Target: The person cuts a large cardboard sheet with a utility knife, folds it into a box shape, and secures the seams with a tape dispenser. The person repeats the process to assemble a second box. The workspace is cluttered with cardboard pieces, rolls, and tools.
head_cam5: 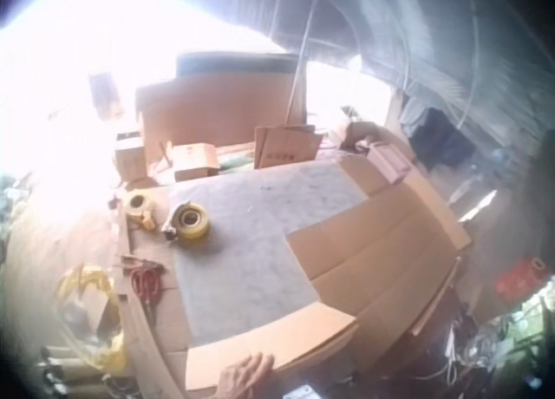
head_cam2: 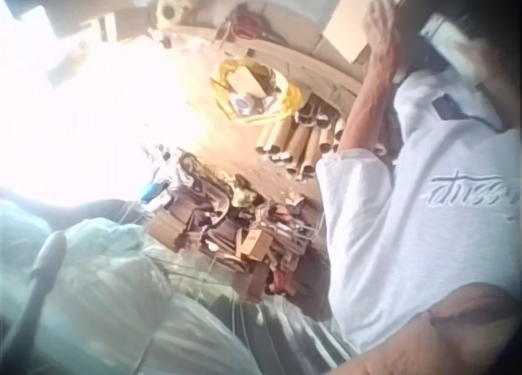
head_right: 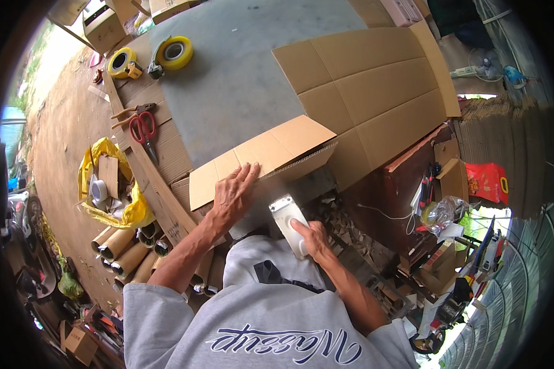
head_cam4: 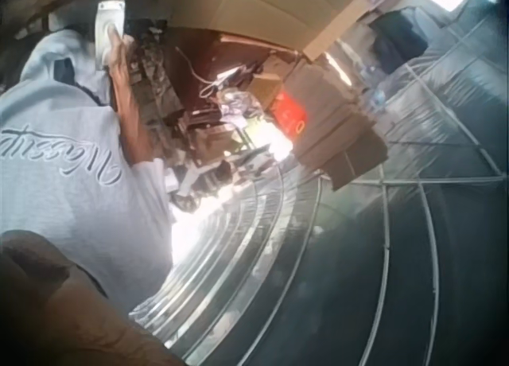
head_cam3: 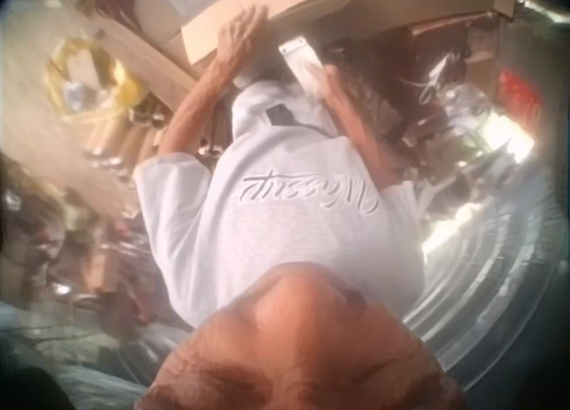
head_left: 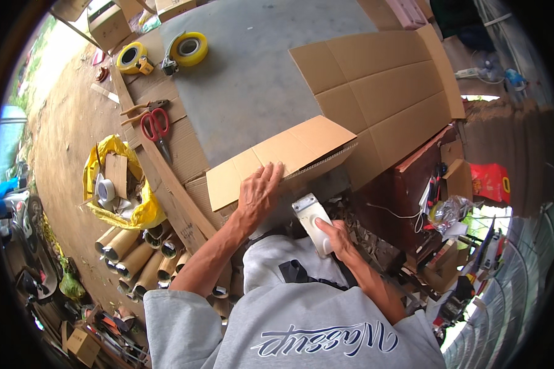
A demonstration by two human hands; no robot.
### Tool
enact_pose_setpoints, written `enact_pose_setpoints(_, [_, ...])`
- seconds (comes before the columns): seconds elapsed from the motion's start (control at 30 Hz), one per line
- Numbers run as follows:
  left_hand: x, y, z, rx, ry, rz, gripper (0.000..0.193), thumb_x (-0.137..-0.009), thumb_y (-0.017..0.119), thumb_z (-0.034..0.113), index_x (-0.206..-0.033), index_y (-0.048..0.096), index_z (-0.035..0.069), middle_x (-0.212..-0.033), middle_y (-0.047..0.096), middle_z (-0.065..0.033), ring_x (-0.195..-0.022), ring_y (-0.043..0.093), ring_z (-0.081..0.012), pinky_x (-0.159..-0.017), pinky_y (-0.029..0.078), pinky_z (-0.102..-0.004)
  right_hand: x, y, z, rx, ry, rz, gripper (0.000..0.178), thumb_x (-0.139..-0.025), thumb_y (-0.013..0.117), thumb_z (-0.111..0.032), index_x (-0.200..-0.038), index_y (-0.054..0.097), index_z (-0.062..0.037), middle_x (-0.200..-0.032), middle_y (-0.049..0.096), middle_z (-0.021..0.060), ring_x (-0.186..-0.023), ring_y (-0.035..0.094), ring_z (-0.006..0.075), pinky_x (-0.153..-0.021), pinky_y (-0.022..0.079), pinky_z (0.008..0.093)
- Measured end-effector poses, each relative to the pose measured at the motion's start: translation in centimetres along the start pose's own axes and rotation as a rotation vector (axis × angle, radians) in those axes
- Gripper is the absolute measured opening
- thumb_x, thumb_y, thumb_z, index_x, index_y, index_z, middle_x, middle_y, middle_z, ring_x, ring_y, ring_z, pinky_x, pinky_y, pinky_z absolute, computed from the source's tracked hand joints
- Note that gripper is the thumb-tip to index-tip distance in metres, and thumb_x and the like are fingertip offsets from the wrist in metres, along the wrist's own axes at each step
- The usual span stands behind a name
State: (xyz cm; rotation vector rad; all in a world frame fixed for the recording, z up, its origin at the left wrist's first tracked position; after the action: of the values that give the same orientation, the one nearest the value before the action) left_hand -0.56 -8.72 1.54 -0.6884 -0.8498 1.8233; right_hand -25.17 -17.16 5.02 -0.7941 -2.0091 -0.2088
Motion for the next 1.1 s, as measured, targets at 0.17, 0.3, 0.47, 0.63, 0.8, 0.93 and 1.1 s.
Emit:
enact_pose_setpoints(0.17, [0.0, 0.3, 1.0, -0.144, 0.011, 0.013, 0.055, -0.080, 0.064, 0.008, -0.134, 0.054, 0.002, -0.126, 0.063, -0.0234, -0.107, 0.066, -0.0402, -0.082, 0.058, -0.0488, -5.2, 0.7, 2.5, 0.156, -0.147, 0.126, 0.069, -0.081, 0.066, -0.059, -0.059, 0.044, 0.0023, -0.056, 0.037, 0.0098, -0.059, 0.040, 0.0185, -0.056, 0.034, 0.0428])
enact_pose_setpoints(0.3, [-0.2, 0.5, 1.7, -0.159, -0.042, -0.105, 0.060, -0.083, 0.061, 0.009, -0.141, 0.048, 0.001, -0.141, 0.054, -0.0260, -0.124, 0.058, -0.0425, -0.094, 0.054, -0.0499, -7.4, 1.0, 2.9, 0.109, -0.081, 0.082, 0.068, -0.081, 0.068, -0.057, -0.065, 0.053, 0.0072, -0.060, 0.045, 0.0114, -0.063, 0.045, 0.0190, -0.060, 0.039, 0.0428])
enact_pose_setpoints(0.47, [-0.8, 1.4, 1.6, -0.234, -0.036, -0.125, 0.056, -0.086, 0.065, 0.020, -0.133, 0.051, -0.007, -0.139, 0.053, -0.0293, -0.125, 0.056, -0.0454, -0.102, 0.047, -0.0520, -8.0, 1.1, 3.3, 0.114, -0.098, 0.120, 0.067, -0.081, 0.069, -0.056, -0.071, 0.059, 0.0099, -0.063, 0.052, 0.0149, -0.065, 0.049, 0.0214, -0.064, 0.041, 0.0431])
enact_pose_setpoints(0.63, [-2.4, 0.3, 3.2, -0.101, -0.159, -0.113, 0.052, -0.086, 0.070, 0.027, -0.126, 0.058, -0.004, -0.111, 0.064, -0.0236, -0.106, 0.065, -0.0389, -0.084, 0.053, -0.0465, -6.5, 1.5, 1.1, 0.074, -0.187, 0.126, 0.065, -0.082, 0.070, -0.055, -0.078, 0.065, 0.0103, -0.066, 0.059, 0.0186, -0.068, 0.055, 0.0229, -0.068, 0.045, 0.0416])
enact_pose_setpoints(0.8, [-2.1, 1.6, 1.1, -0.075, -0.125, -0.050, 0.049, -0.088, 0.071, 0.035, -0.125, 0.061, 0.004, -0.098, 0.064, -0.0194, -0.091, 0.067, -0.0366, -0.075, 0.055, -0.0473, -4.9, 0.7, 3.2, 0.131, -0.139, 0.085, 0.062, -0.083, 0.070, -0.054, -0.083, 0.070, 0.0078, -0.072, 0.066, 0.0148, -0.070, 0.058, 0.0192, -0.068, 0.047, 0.0385])
enact_pose_setpoints(0.93, [-2.5, 1.4, 1.2, -0.067, -0.098, -0.053, 0.047, -0.089, 0.068, 0.032, -0.125, 0.060, 0.003, -0.098, 0.064, -0.0194, -0.092, 0.067, -0.0363, -0.075, 0.055, -0.0475, -2.0, 0.3, 1.8, 0.038, -0.081, 0.056, 0.060, -0.084, 0.069, -0.054, -0.080, 0.070, 0.0058, -0.071, 0.066, 0.0093, -0.068, 0.057, 0.0162, -0.065, 0.047, 0.0362])
enact_pose_setpoints(1.1, [-2.5, 0.4, 1.5, 0.015, 0.098, -0.105, 0.050, -0.089, 0.060, 0.022, -0.132, 0.054, -0.003, -0.115, 0.063, -0.0248, -0.107, 0.065, -0.0403, -0.088, 0.054, -0.0484, -2.5, -0.4, 3.1, -0.018, -0.112, 0.022, 0.059, -0.083, 0.071, -0.055, -0.077, 0.069, 0.0042, -0.068, 0.066, 0.0061, -0.066, 0.059, 0.0141, -0.063, 0.048, 0.0329])
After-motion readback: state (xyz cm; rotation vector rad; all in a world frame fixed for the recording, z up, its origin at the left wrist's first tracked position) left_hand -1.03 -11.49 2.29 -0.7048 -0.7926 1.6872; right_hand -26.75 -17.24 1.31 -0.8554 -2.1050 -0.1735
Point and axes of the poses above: each hand's wrist, its own x-axis away from the middle knuckle, its own y-axis out of the palm, z = x × y, the point moved 3 cm from there along -x, towards the middle knuckle
